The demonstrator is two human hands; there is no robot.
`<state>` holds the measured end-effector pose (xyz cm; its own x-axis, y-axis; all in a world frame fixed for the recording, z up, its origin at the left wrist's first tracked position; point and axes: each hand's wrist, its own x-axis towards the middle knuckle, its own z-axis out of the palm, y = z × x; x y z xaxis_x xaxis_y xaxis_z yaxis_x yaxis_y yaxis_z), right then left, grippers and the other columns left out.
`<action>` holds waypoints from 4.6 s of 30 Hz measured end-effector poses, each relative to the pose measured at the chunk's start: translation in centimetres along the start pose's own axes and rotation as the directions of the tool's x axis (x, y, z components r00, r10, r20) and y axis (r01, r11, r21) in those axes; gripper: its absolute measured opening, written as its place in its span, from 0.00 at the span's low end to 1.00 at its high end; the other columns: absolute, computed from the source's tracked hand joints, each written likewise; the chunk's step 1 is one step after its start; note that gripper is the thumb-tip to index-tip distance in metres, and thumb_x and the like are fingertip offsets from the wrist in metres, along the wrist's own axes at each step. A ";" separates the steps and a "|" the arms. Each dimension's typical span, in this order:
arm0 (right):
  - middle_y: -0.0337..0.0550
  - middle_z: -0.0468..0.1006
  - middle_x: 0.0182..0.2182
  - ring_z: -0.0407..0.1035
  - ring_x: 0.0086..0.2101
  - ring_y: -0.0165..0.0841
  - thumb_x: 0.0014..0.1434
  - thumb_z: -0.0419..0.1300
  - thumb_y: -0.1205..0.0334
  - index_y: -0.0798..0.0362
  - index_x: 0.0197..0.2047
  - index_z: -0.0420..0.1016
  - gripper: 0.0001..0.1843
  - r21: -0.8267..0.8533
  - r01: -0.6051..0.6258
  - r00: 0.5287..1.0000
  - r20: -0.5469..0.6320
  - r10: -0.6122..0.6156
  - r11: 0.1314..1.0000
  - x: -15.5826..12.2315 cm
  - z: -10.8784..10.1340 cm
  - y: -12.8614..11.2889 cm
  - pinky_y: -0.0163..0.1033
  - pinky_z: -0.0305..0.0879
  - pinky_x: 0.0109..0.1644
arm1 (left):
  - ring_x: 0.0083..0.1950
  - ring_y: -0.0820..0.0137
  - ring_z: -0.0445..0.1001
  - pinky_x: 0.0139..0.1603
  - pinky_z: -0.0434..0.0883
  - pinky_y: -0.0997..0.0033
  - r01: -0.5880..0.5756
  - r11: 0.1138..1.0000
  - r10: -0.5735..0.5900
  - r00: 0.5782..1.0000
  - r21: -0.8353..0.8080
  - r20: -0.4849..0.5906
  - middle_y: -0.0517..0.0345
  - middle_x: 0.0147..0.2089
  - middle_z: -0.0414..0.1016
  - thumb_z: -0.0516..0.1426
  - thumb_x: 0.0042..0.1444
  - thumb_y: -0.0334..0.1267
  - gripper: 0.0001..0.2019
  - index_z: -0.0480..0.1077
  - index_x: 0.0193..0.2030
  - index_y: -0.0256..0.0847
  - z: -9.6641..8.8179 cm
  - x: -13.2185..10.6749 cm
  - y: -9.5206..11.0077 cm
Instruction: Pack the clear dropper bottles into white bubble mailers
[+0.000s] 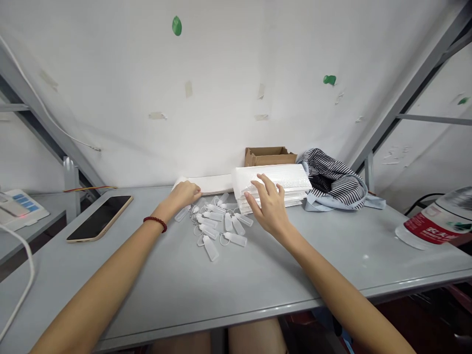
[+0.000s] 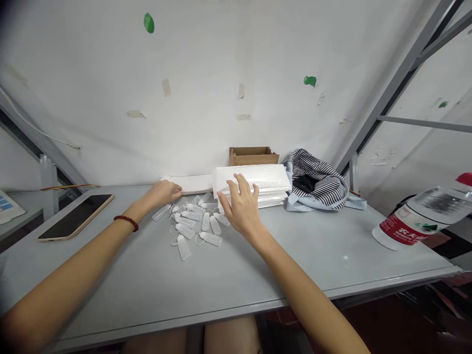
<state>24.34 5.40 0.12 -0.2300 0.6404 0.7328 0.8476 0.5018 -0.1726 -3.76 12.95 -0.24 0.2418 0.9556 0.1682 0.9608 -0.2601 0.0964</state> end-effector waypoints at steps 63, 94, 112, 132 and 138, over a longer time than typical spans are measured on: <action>0.63 0.64 0.58 0.58 0.59 0.48 0.63 0.50 0.55 0.56 0.58 0.61 0.23 0.039 -0.065 0.994 0.085 0.062 0.997 0.0 0.9 1.2 0.59 0.57 0.56 | 0.47 0.61 0.68 0.27 0.62 0.68 0.141 0.977 -0.018 0.802 0.161 -0.597 0.50 0.46 0.70 0.49 0.58 0.30 0.18 0.70 0.53 0.44 -1.5 -6.5 2.9; 0.47 0.77 0.45 0.72 0.42 0.47 0.38 0.62 0.71 0.45 0.52 0.73 0.34 -0.037 0.094 0.484 0.875 -0.013 0.995 0.1 -3.5 8.0 0.50 0.68 0.40 | 0.48 0.62 0.69 0.31 0.64 0.69 0.133 0.990 -0.137 0.803 -0.049 -0.581 0.51 0.45 0.73 0.49 0.56 0.28 0.19 0.74 0.50 0.43 0.6 -6.5 3.4; 0.42 0.81 0.42 0.74 0.43 0.38 0.58 0.60 0.58 0.50 0.44 0.79 0.13 0.496 -0.122 0.844 0.508 -0.174 0.860 0.8 -4.9 2.5 0.44 0.71 0.48 | 0.44 0.63 0.68 0.24 0.58 0.70 -0.002 0.992 0.074 0.808 0.123 -0.584 0.53 0.44 0.73 0.49 0.54 0.24 0.20 0.72 0.49 0.44 -0.4 -7.4 5.6; 0.59 0.68 0.58 0.62 0.58 0.43 0.58 0.42 0.82 0.61 0.56 0.69 0.27 -0.303 0.326 0.944 0.057 -0.325 0.895 -1.3 0.3 1.0 0.54 0.55 0.59 | 0.56 0.57 0.66 0.54 0.66 0.54 -0.215 0.851 -0.164 0.758 -0.479 -0.631 0.47 0.51 0.73 0.56 0.57 0.41 0.14 0.74 0.48 0.40 -0.5 -7.5 8.3; 0.61 0.63 0.61 0.56 0.61 0.44 0.55 0.43 0.82 0.61 0.58 0.65 0.29 -0.260 0.322 0.947 0.096 -0.308 0.910 -1.8 0.7 0.0 0.55 0.53 0.60 | 0.39 0.63 0.76 0.43 0.72 0.62 0.224 0.027 -0.119 0.968 -0.974 0.220 0.48 0.37 0.79 0.65 0.43 0.39 0.14 0.76 0.37 0.34 -1.6 -7.2 6.6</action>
<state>24.41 4.64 -1.60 -0.5244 0.5074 0.6838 0.8218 0.5118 0.2504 0.64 4.11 0.71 0.1496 0.9867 -0.0640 -0.0526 0.0726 0.9960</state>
